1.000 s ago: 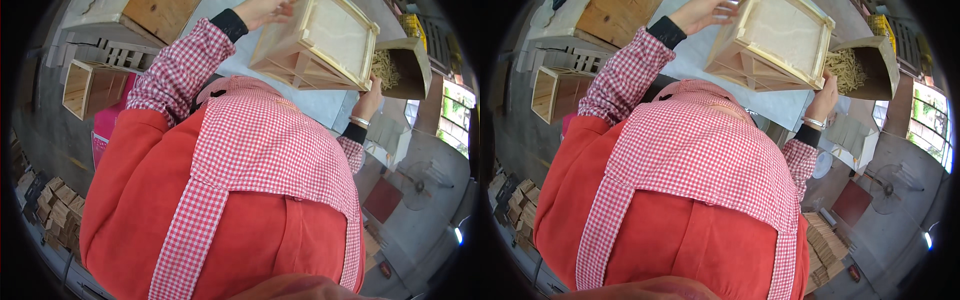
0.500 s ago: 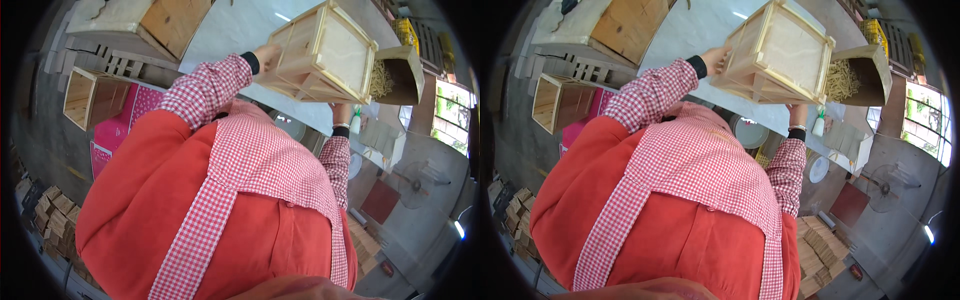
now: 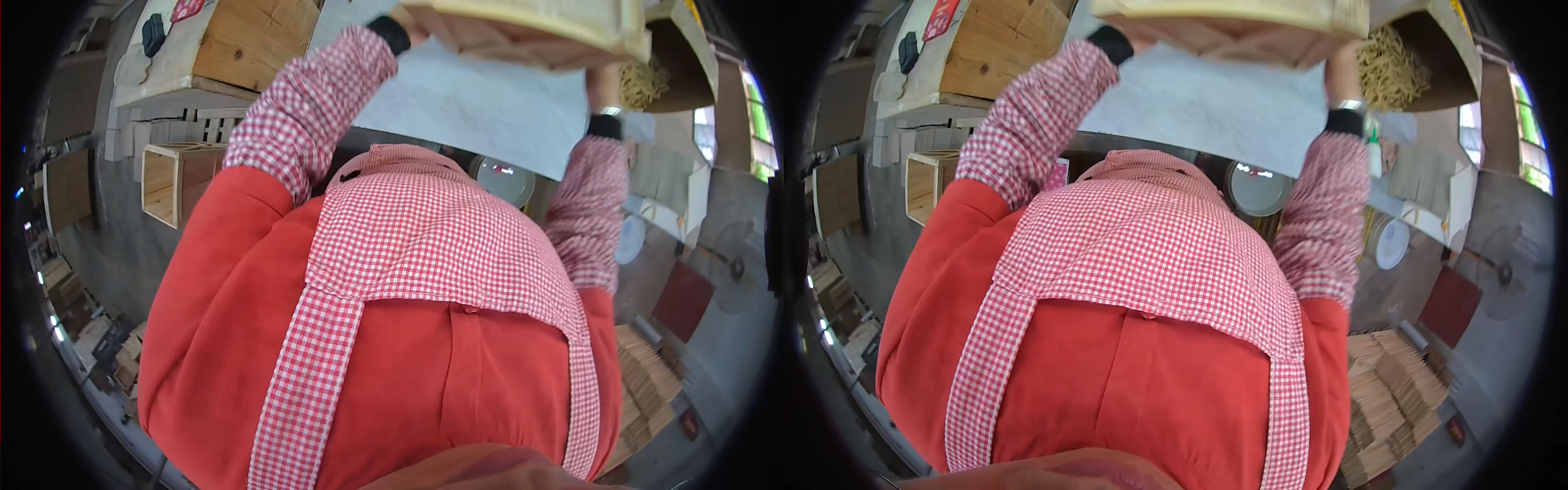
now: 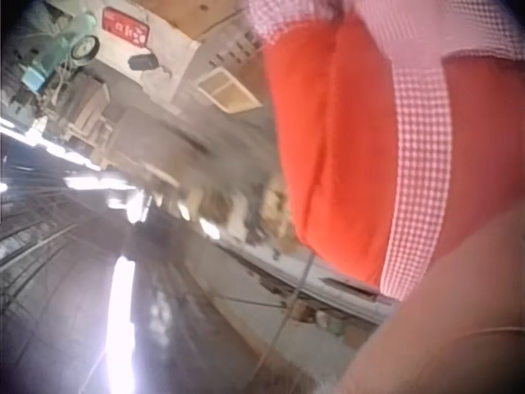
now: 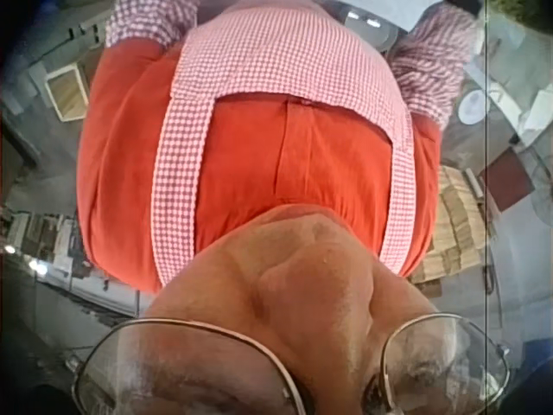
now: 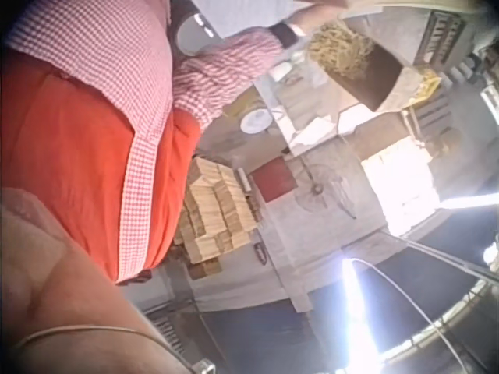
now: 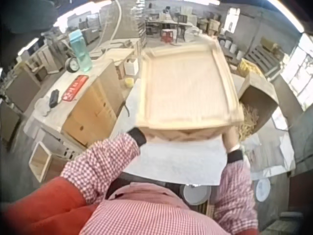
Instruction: The person applies wood glue to several wooden panels and assembles them into a rectangular box structure, eventually securing it with rubber bands.
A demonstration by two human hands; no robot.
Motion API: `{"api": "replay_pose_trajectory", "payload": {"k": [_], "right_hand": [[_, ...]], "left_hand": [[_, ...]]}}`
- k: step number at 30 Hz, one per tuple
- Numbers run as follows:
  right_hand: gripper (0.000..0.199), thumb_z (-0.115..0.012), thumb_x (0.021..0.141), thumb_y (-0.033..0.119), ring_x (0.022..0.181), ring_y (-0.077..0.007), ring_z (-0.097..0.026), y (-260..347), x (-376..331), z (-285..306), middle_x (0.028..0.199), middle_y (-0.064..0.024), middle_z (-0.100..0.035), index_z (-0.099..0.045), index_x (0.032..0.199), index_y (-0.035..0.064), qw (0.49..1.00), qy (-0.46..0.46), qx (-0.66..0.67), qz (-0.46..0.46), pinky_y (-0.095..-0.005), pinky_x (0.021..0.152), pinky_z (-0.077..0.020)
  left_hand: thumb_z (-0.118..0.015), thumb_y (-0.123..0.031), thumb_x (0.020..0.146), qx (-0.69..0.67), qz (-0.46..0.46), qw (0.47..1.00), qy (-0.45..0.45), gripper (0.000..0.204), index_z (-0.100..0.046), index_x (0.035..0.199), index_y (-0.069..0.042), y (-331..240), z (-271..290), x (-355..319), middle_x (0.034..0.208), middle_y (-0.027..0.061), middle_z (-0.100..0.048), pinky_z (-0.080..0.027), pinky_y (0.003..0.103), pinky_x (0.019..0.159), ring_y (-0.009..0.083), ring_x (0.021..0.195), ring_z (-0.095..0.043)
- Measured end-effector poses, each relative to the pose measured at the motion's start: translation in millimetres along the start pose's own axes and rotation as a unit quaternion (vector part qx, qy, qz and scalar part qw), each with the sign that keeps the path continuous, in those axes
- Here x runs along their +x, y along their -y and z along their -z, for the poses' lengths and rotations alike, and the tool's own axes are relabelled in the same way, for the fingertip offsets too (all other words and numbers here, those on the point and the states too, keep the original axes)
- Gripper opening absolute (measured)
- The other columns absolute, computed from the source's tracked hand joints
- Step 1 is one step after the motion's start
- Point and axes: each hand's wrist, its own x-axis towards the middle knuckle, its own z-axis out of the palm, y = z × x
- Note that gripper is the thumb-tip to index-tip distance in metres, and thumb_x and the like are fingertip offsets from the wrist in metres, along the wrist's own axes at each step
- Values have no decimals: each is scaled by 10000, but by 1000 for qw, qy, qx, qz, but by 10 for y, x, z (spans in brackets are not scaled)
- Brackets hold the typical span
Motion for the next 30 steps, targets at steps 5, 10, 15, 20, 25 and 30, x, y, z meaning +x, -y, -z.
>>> {"api": "replay_pose_trajectory", "payload": {"k": [5, 10, 15, 20, 25, 30], "right_hand": [[256, -564, 901, 197, 946, -376, -646, -903, 1076, 1188, 978, -221, -676, -675, 973, -22, 998, 32, 16, -49, -455, 805, -502], [477, -427, 983, 379, 1121, -294, -585, 12, 1570, 2185, 1195, -151, -620, -572, 1212, -14, 784, -69, 579, -213, -391, 951, -447], [708, -289, 1065, 560, 1296, -213, -523, 859, 1668, 2531, 1413, -81, -564, -468, 1451, -5, 559, -69, 809, -167, -328, 1097, -392], [414, -524, 996, 265, 1144, -310, -617, 1280, 1383, 2288, 1237, -216, -641, -573, 1275, -36, 547, -159, 797, -202, -404, 916, -502], [527, -411, 1044, 324, 1196, -160, -547, 1579, 881, 2067, 1365, -85, -536, -412, 1461, 2, 459, -137, 795, -372, -298, 970, -454], [585, -358, 1083, 440, 1190, -129, -532, 1791, 664, 1845, 1362, -42, -539, -416, 1476, 10, 634, -153, 661, -372, -268, 986, -430]], "left_hand": [[-434, -501, 1032, 24, -94, 994, 57, 575, -503, 1413, -77, -674, -319, -31, 1359, 136, -597, -496, 434, 1006, 260, 1178, -610], [-422, -497, 1037, 29, -176, 980, 91, 574, -497, 1420, -76, -1049, -424, -88, 1380, 144, -582, -482, 445, 1033, 278, 1208, -593], [-411, -493, 1043, 20, -226, 968, 110, 574, -491, 1427, -74, -1194, -360, -194, 1400, 151, -567, -468, 456, 1059, 297, 1238, -576], [-399, -490, 1046, -34, -244, 962, 120, 572, -489, 1427, -73, -887, -178, -446, 1420, 163, -549, -458, 475, 1079, 310, 1269, -555], [-505, -522, 1004, -43, -204, 978, -20, 605, -470, 1427, -91, -574, -98, -741, 1367, 81, -577, -502, 390, 1002, 225, 1243, -568], [-511, -511, 1006, 13, -183, 982, -47, 640, -448, 1440, -44, -446, -139, -853, 1366, 92, -579, -483, 374, 1017, 214, 1232, -573]]}}
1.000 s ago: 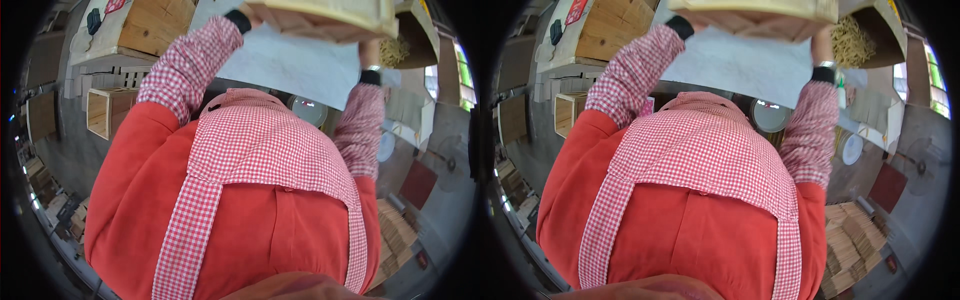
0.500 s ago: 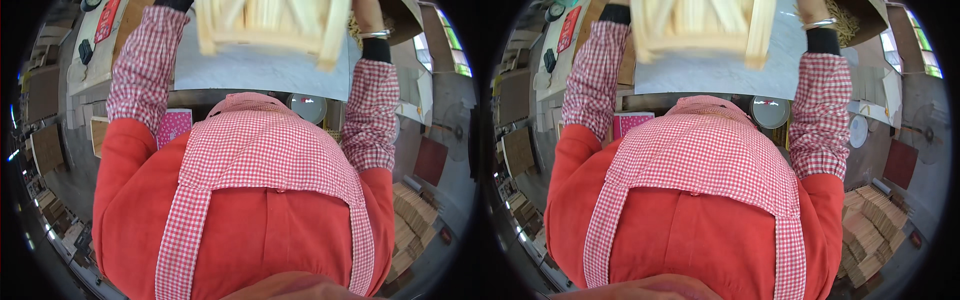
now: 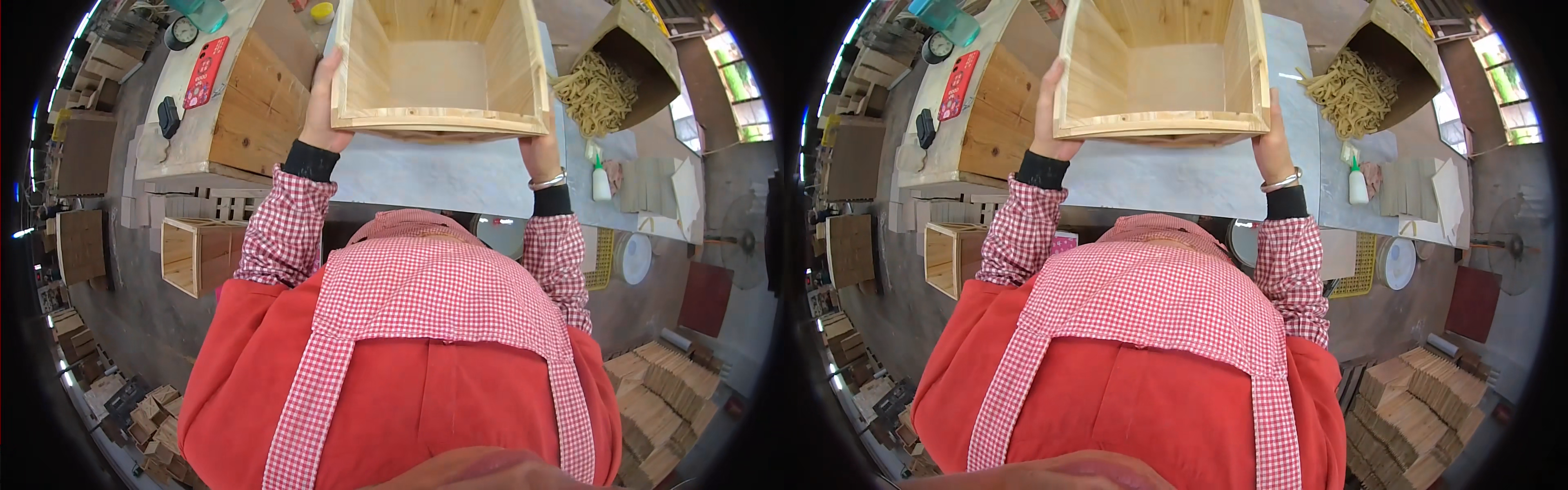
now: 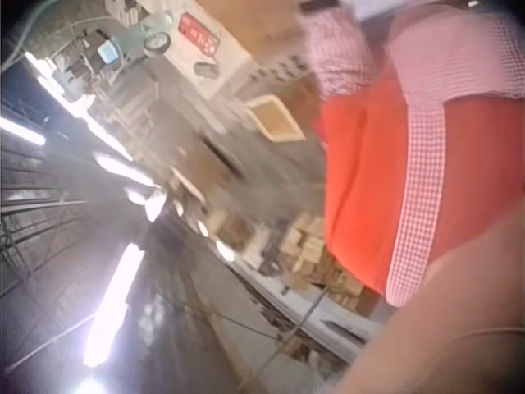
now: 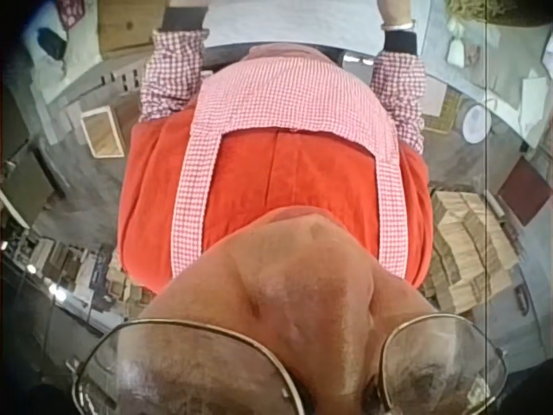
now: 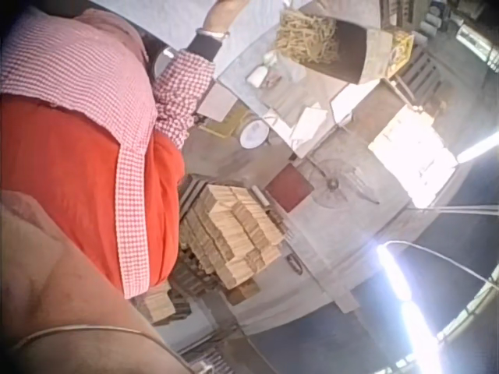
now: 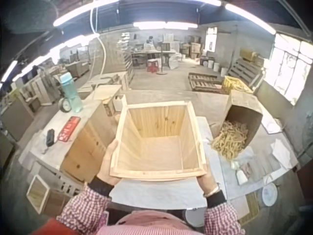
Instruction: The person applies wood glue to several wooden panels and assembles them into a rectangular box structure, eventually securing it with rubber bands.
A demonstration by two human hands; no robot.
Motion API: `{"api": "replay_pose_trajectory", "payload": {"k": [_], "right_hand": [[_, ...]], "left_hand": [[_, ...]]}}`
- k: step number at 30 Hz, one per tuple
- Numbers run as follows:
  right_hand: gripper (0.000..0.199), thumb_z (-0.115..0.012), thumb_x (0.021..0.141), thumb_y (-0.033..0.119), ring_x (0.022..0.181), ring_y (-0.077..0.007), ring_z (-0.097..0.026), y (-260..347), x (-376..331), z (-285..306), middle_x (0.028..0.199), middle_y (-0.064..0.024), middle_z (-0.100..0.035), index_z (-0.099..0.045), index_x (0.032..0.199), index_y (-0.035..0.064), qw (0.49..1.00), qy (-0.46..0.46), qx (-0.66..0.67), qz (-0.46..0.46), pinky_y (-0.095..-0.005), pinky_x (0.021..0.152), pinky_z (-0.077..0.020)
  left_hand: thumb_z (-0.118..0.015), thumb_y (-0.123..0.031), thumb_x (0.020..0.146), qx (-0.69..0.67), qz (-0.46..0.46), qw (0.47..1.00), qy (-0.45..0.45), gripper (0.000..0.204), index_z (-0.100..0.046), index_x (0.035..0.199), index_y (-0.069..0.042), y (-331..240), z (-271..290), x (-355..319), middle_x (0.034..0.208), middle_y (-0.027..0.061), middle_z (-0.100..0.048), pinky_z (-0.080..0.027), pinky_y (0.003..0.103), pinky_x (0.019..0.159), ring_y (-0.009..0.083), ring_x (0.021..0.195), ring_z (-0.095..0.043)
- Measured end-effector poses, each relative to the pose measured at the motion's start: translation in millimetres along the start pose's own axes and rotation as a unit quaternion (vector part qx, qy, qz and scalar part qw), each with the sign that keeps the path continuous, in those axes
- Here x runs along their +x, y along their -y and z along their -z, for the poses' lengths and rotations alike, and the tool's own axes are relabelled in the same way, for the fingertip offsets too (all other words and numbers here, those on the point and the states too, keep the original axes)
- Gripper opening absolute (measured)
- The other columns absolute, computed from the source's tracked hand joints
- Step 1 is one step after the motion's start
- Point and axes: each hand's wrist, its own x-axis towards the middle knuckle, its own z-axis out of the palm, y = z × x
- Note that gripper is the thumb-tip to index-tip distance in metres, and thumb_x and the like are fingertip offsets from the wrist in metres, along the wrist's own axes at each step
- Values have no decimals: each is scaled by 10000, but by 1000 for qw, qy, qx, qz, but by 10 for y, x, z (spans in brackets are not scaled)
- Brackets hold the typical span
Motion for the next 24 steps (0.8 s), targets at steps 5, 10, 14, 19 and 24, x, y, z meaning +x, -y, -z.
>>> {"api": "replay_pose_trajectory", "payload": {"k": [5, 10, 14, 19, 24], "right_hand": [[596, -375, 1068, 477, 1068, -156, -598, 65, 3, 117, 1307, -100, -588, -493, 1424, 14, 987, 124, -47, -96, -310, 920, -485], [520, -401, 1062, 433, 965, -194, -681, 347, 360, 221, 1108, -114, -701, -639, 1264, 16, 985, 122, -30, -121, -323, 862, -521], [484, -508, 1016, 418, 843, -195, -710, 410, 993, 114, 1052, -141, -706, -644, 1191, -12, 988, 57, -89, -111, -322, 711, -562], [517, -592, 939, 494, 765, -181, -706, 324, 1744, -140, 969, -126, -703, -654, 1058, -6, 975, 57, -144, -158, -323, 603, -565], [486, -621, 898, 495, 661, -162, -640, 21, 1923, -256, 782, -71, -655, -652, 902, 10, 980, 50, -54, -187, -324, 568, -544]], "left_hand": [[-502, -325, 1044, -6, 72, 997, 8, 512, -434, 1452, -23, 84, 145, -35, 1397, 93, -560, -428, 344, 1066, 194, 1252, -554], [-565, -195, 1003, 107, 66, 989, 78, 605, -330, 1513, 29, -39, 361, -209, 1453, 104, -499, -371, 327, 1104, 171, 1311, -486], [-582, -141, 974, 81, 73, 990, 93, 621, -328, 1511, 40, -70, 383, -302, 1448, 117, -498, -360, 325, 1109, 169, 1315, -477], [-588, -152, 963, 104, 83, 988, 74, 635, -321, 1503, 48, -93, 412, -279, 1453, 148, -497, -367, 357, 1123, 212, 1326, -489], [-590, -144, 953, 106, 86, 989, 58, 641, -321, 1500, 53, -103, 410, -275, 1446, 157, -502, -382, 362, 1117, 219, 1309, -509]]}}
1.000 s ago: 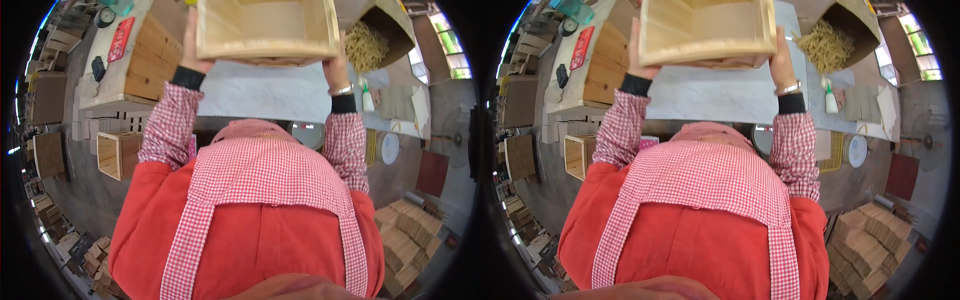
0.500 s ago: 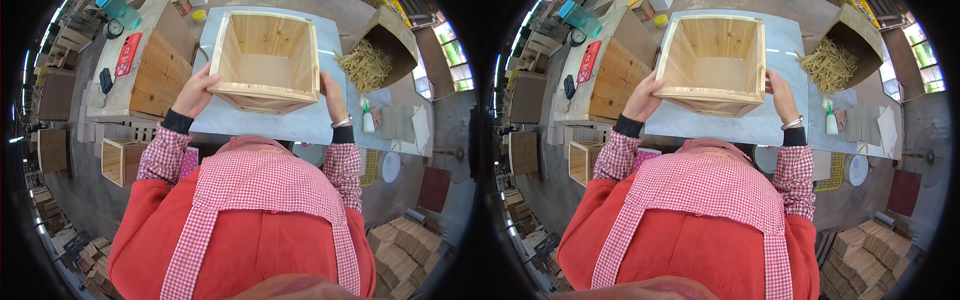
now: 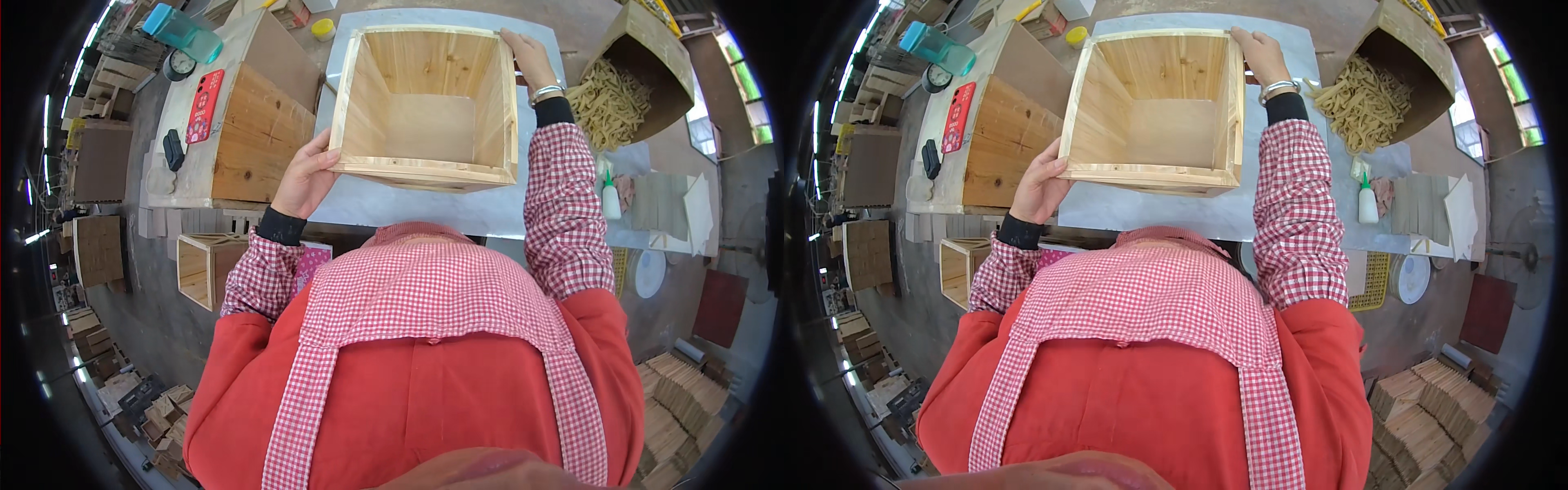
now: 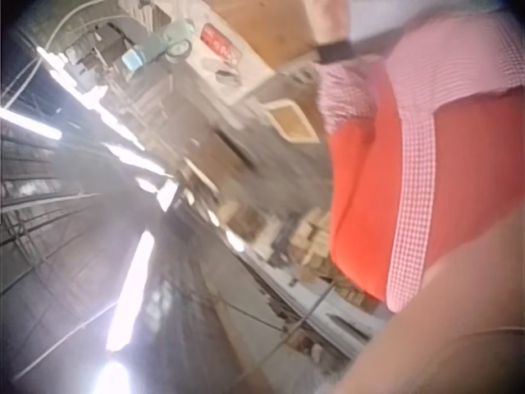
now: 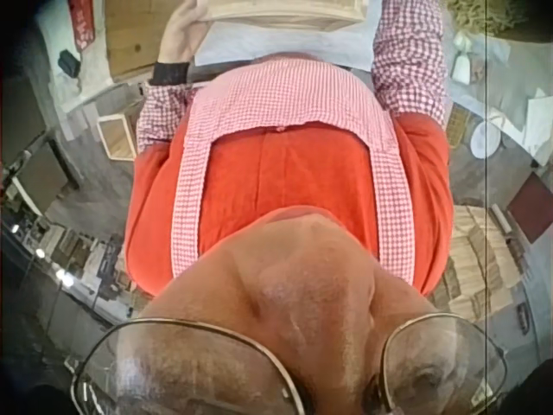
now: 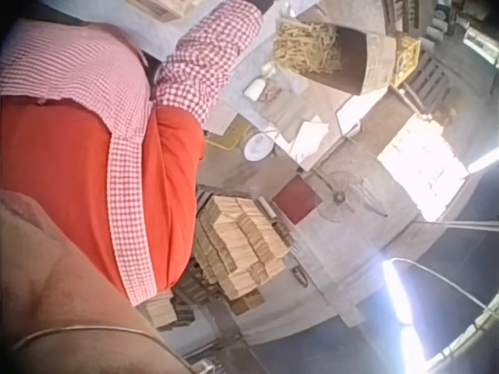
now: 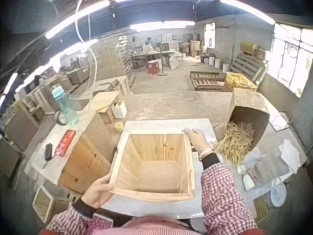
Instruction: The person applies wood glue to several wooden panels and assembles them into a rectangular box structure, eventually securing it with rubber bands.
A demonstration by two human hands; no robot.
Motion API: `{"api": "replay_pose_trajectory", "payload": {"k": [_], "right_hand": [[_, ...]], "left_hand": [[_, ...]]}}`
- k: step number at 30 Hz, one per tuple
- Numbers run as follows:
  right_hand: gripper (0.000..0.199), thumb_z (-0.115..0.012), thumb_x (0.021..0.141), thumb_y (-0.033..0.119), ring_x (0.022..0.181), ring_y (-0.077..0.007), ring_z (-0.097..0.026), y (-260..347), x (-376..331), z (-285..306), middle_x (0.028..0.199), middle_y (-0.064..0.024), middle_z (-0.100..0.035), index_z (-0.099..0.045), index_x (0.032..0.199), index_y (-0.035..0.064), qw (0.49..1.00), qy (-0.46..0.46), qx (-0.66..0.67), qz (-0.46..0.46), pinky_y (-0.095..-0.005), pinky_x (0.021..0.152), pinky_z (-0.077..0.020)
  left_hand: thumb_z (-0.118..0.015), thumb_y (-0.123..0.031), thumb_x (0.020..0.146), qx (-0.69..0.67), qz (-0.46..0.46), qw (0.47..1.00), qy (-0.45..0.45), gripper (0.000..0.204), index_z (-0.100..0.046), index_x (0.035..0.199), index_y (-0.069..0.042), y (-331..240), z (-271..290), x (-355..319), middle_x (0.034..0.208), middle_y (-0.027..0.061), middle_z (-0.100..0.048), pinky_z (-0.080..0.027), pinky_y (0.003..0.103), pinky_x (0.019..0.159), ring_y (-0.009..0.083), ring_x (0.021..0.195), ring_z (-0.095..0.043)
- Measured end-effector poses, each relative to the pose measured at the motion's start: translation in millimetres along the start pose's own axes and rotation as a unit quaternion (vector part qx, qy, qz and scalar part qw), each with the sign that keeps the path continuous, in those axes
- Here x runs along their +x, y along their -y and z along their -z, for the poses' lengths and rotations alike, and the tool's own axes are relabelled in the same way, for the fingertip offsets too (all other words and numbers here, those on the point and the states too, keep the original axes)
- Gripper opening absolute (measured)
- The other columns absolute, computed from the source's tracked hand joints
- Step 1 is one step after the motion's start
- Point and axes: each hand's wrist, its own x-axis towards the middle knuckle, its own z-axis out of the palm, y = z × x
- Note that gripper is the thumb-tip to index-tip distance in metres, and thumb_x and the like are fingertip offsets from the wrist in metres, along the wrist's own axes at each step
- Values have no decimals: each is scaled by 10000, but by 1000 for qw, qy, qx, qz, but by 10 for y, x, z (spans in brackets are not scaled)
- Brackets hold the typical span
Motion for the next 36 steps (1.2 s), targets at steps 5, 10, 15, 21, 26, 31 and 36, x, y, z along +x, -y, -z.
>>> {"api": "replay_pose_trajectory", "payload": {"k": [5, 10, 15, 21, 26, 31, 36], "right_hand": [[466, -511, 1001, 431, 891, -179, -642, -364, 399, -53, 1027, -90, -690, -669, 1111, 6, 997, 51, -12, 47, -342, 796, -501], [476, -568, 969, 440, 745, -223, -650, -407, 480, -84, 868, -116, -699, -689, 942, -20, 983, -30, -94, 153, -388, 681, -514], [459, -566, 957, 446, 757, -300, -689, -127, -451, 54, 944, -186, -719, -670, 943, -1, 997, -55, 35, 33, -422, 658, -546], [262, -619, 983, 256, 789, -84, -566, -317, -2040, 239, 925, -16, -643, -621, 1057, 5, 984, 47, 53, 165, -248, 709, -467], [262, -609, 984, 242, 835, -82, -566, -259, -2274, 155, 948, -21, -637, -622, 1087, 0, 995, 20, 30, 90, -238, 737, -463], [294, -573, 998, 253, 883, -103, -603, -174, -2284, 149, 991, -39, -631, -605, 1126, -9, 998, 42, 29, 34, -260, 713, -540], [351, -543, 1013, 233, 959, -122, -627, -131, -2331, 108, 1093, -63, -616, -549, 1267, -9, 998, 50, 34, 14, -281, 744, -585]], "left_hand": [[-580, -161, 965, 40, 2, 999, -12, 662, -284, 1517, 51, -68, -46, -4, 1472, 167, -473, -374, 368, 1126, 231, 1340, -482], [-546, -215, 1003, 61, 46, 997, -1, 652, -261, 1531, 39, -125, -30, -12, 1501, 162, -443, -346, 395, 1155, 246, 1384, -435], [-498, -239, 1033, 66, 46, 997, 21, 598, -288, 1518, 42, -116, -36, -71, 1494, 175, -447, -350, 407, 1158, 253, 1388, -431], [-485, -232, 1031, 25, 24, 999, 35, 558, -331, 1489, 50, -18, -3, -152, 1457, 176, -477, -368, 407, 1144, 247, 1349, -467], [-528, -221, 1009, 59, 18, 997, 37, 549, -373, 1471, 34, 10, 87, -121, 1423, 135, -518, -391, 379, 1118, 210, 1269, -526], [-618, -227, 957, 91, 9, 995, 38, 644, -361, 1485, 37, 5, 157, -62, 1411, 138, -530, -461, 387, 1067, 215, 1270, -545], [-638, -225, 937, 109, 30, 993, 41, 720, -307, 1528, 19, -65, 175, -32, 1485, 155, -450, -463, 407, 1069, 241, 1300, -524]]}}
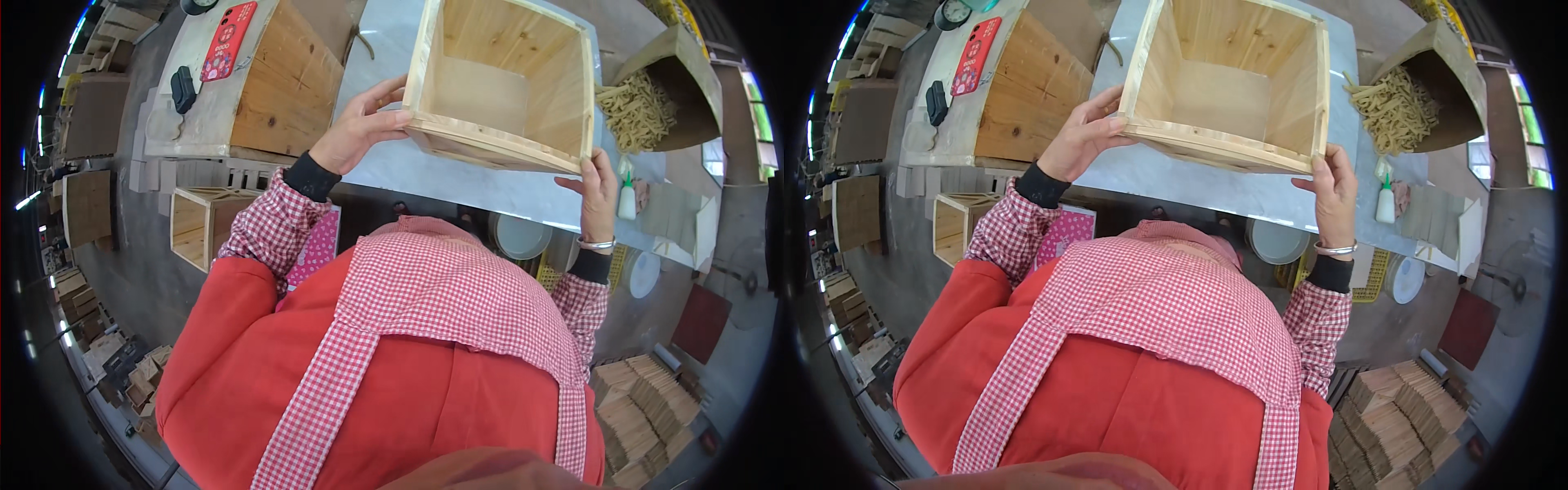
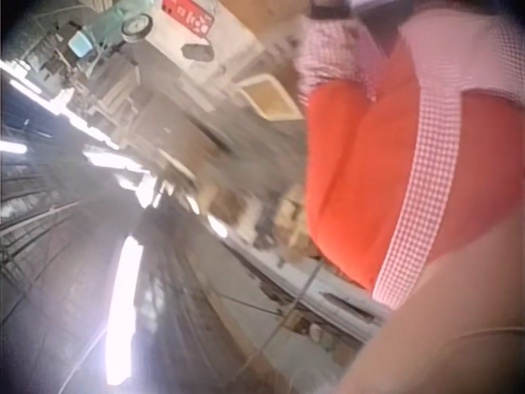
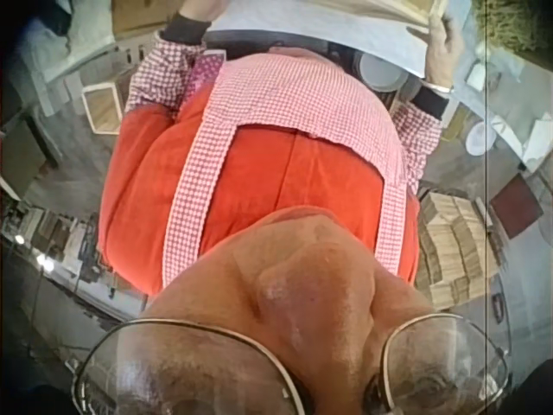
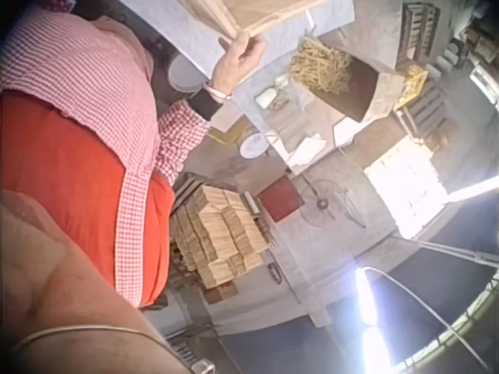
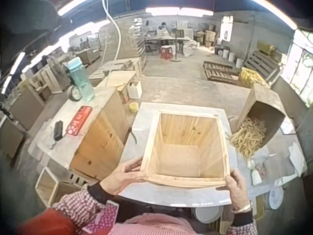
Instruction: The person applies wood glue to several wooden panels and assembles them into a rectangular box structure, eventually securing it with rubber bands.
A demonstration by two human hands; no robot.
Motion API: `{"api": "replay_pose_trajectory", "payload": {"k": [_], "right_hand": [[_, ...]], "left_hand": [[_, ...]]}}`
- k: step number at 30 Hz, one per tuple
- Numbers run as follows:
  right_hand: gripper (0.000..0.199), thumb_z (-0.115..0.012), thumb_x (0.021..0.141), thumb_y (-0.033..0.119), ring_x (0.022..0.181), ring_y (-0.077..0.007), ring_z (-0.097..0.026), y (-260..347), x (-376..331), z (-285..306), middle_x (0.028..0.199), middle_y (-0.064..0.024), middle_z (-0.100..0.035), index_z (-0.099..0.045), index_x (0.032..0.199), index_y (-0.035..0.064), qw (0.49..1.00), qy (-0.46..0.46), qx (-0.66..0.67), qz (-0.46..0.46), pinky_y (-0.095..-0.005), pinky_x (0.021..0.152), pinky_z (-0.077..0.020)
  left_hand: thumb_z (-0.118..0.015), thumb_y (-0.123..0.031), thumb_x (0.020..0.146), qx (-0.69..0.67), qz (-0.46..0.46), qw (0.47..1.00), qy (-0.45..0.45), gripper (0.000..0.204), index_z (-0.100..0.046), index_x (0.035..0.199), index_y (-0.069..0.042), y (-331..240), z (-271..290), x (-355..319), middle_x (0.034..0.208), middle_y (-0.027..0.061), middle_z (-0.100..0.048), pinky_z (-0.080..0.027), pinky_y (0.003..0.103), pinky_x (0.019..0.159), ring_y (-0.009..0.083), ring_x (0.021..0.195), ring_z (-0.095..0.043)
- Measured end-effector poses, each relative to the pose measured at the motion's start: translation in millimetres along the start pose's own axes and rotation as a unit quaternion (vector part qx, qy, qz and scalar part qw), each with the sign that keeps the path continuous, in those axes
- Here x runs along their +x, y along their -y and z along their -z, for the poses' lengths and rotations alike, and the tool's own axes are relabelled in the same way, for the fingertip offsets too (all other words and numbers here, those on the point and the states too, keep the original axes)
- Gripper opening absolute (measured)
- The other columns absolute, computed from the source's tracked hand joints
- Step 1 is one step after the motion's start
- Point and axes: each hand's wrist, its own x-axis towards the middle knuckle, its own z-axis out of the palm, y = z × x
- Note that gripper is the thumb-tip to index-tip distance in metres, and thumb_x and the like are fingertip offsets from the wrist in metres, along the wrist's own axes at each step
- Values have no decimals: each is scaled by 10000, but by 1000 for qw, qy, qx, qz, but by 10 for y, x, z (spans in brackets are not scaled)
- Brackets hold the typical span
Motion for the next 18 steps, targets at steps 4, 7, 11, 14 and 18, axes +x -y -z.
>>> {"api": "replay_pose_trajectory", "payload": {"k": [4, 7, 11, 14, 18], "right_hand": [[519, -567, 1006, 217, 1048, -155, -612, 154, 32, 69, 1173, -87, -624, -437, 1464, 9, 985, 27, -131, 113, -304, 900, -519], [634, -609, 976, 131, 1020, -132, -600, 264, 143, 230, 1186, -86, -616, -337, 1534, 5, 981, 95, -137, 98, -270, 889, -491], [620, -642, 960, 111, 925, -94, -592, 188, 387, 305, 1159, -83, -643, -381, 1510, -4, 984, 111, -111, 80, -243, 776, -492], [579, -664, 941, 124, 770, -58, -550, 38, 498, 250, 964, -17, -608, -444, 1457, -16, 983, 98, -82, 135, -210, 645, -452], [581, -685, 919, 139, 694, -38, -510, -54, 507, 240, 861, 22, -544, -461, 1427, -33, 986, 91, -40, 131, -199, 584, -420]], "left_hand": [[-685, -314, 918, 59, -29, 998, -14, 806, -284, 1551, -19, -22, -14, -54, 1477, 148, -451, -449, 385, 1055, 237, 1298, -514], [-696, -388, 915, 37, -43, 997, -56, 795, -338, 1527, -30, -92, -28, -48, 1426, 146, -487, -439, 380, 1042, 230, 1287, -513], [-663, -438, 939, 34, -79, 992, -93, 685, -449, 1442, -24, -417, 80, 509, 1372, 134, -526, -437, 394, 1034, 219, 1271, -521], [-621, -400, 971, 30, 57, 975, -212, 499, -565, 1312, -41, -644, 235, 1419, 1331, 148, -573, -474, 426, 1020, 231, 1197, -579], [-714, -406, 902, 36, 104, 986, -126, 554, -554, 1313, -70, -525, 637, 2330, 1354, 202, -577, -477, 451, 1041, 227, 1235, -579]]}}
